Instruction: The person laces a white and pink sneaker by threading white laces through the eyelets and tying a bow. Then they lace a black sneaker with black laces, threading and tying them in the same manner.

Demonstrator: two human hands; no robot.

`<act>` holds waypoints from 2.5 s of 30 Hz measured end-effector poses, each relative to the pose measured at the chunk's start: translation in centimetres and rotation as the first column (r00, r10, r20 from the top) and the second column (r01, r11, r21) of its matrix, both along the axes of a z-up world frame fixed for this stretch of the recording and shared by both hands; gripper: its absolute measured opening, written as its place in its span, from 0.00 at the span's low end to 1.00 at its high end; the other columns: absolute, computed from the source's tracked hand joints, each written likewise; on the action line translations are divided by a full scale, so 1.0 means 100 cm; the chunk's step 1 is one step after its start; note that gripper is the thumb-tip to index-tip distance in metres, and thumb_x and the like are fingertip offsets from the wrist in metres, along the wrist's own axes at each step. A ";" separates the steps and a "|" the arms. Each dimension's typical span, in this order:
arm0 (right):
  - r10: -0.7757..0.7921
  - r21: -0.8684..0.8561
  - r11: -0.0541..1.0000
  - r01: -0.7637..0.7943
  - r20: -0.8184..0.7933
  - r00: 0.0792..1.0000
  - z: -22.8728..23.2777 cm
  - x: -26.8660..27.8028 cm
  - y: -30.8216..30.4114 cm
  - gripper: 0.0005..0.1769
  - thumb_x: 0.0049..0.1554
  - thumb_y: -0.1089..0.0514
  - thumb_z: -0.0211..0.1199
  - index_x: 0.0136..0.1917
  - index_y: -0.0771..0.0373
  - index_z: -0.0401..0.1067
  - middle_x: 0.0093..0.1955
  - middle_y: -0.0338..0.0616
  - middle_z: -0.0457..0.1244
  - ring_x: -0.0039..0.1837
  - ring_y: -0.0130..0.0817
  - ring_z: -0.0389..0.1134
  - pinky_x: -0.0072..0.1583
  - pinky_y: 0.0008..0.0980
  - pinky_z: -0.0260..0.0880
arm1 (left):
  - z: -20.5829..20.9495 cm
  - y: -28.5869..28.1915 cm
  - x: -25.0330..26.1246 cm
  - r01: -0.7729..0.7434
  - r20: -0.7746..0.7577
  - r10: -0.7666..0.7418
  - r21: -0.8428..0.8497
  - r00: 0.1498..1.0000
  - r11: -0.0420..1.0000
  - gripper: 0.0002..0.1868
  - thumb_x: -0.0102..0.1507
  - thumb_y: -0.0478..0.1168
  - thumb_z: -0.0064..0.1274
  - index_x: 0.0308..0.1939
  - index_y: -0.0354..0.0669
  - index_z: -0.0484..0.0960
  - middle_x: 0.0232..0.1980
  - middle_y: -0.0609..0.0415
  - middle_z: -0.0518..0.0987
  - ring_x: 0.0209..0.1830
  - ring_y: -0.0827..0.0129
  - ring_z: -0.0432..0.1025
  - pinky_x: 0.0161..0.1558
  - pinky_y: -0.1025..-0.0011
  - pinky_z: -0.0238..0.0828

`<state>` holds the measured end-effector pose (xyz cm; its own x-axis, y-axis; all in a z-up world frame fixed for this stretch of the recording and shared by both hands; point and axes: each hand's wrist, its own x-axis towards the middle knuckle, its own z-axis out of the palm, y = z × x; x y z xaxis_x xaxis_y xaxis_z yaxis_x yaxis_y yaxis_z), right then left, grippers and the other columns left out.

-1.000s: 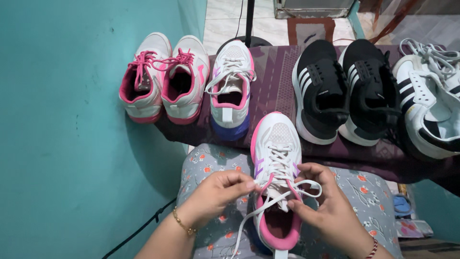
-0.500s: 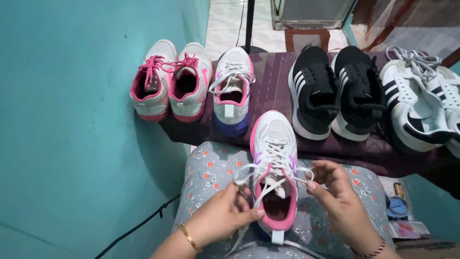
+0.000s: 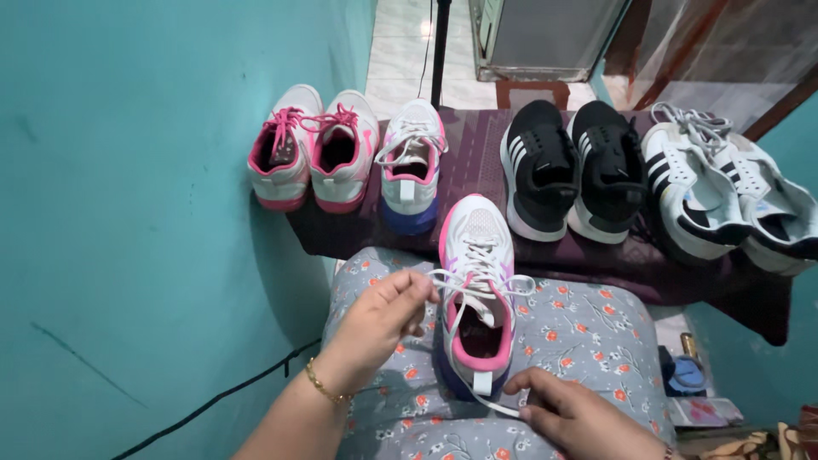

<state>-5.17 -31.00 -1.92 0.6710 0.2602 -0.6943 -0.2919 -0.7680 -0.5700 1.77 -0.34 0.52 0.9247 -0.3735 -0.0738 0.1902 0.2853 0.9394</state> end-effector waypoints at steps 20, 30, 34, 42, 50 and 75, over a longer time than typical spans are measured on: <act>-0.303 0.047 0.950 0.309 0.379 0.874 0.075 0.022 -0.042 0.15 0.59 0.53 0.73 0.59 0.57 0.79 0.39 0.48 0.63 0.39 0.30 0.58 0.42 0.36 0.66 | 0.081 0.008 -0.051 0.436 0.310 -0.505 0.266 0.806 0.860 0.12 0.70 0.43 0.55 0.41 0.36 0.83 0.35 0.61 0.78 0.34 0.82 0.68 0.36 0.77 0.64; -0.275 -0.061 0.953 0.297 0.236 0.932 0.087 0.029 -0.015 0.18 0.56 0.45 0.67 0.55 0.55 0.83 0.48 0.37 0.72 0.51 0.27 0.74 0.54 0.30 0.78 | 0.083 0.022 -0.040 0.344 0.173 -0.572 0.649 0.802 0.679 0.13 0.62 0.46 0.59 0.36 0.40 0.84 0.32 0.56 0.78 0.32 0.71 0.75 0.34 0.70 0.70; -0.213 -0.092 0.965 0.245 0.263 0.941 0.092 0.036 -0.005 0.17 0.60 0.48 0.65 0.58 0.56 0.82 0.47 0.46 0.70 0.48 0.37 0.69 0.52 0.37 0.76 | 0.075 0.016 -0.038 0.130 0.358 -0.370 0.544 0.857 0.829 0.11 0.63 0.45 0.60 0.33 0.40 0.81 0.35 0.56 0.79 0.38 0.71 0.74 0.43 0.70 0.71; -0.177 0.132 0.984 0.119 0.667 0.723 0.076 0.068 0.020 0.16 0.57 0.48 0.62 0.49 0.60 0.81 0.49 0.37 0.66 0.50 0.28 0.68 0.49 0.32 0.72 | 0.061 0.019 -0.025 -0.006 0.518 -0.224 0.405 0.825 0.914 0.17 0.61 0.41 0.62 0.23 0.39 0.72 0.37 0.55 0.78 0.40 0.69 0.75 0.47 0.70 0.71; -0.393 0.142 0.919 0.367 0.359 0.847 0.055 0.100 0.040 0.17 0.57 0.48 0.71 0.44 0.65 0.77 0.36 0.45 0.64 0.35 0.29 0.58 0.39 0.34 0.59 | 0.064 0.014 -0.029 0.107 0.319 -0.357 0.596 0.878 0.796 0.16 0.58 0.45 0.62 0.24 0.40 0.74 0.34 0.57 0.78 0.37 0.71 0.75 0.34 0.71 0.74; -0.216 0.085 0.973 0.215 0.667 0.713 0.085 0.080 0.019 0.09 0.52 0.58 0.67 0.46 0.62 0.75 0.45 0.43 0.66 0.45 0.36 0.71 0.47 0.34 0.74 | 0.045 0.020 -0.019 -0.056 0.205 -0.378 0.928 0.903 0.369 0.27 0.53 0.58 0.64 0.50 0.50 0.85 0.49 0.53 0.82 0.46 0.62 0.78 0.47 0.61 0.70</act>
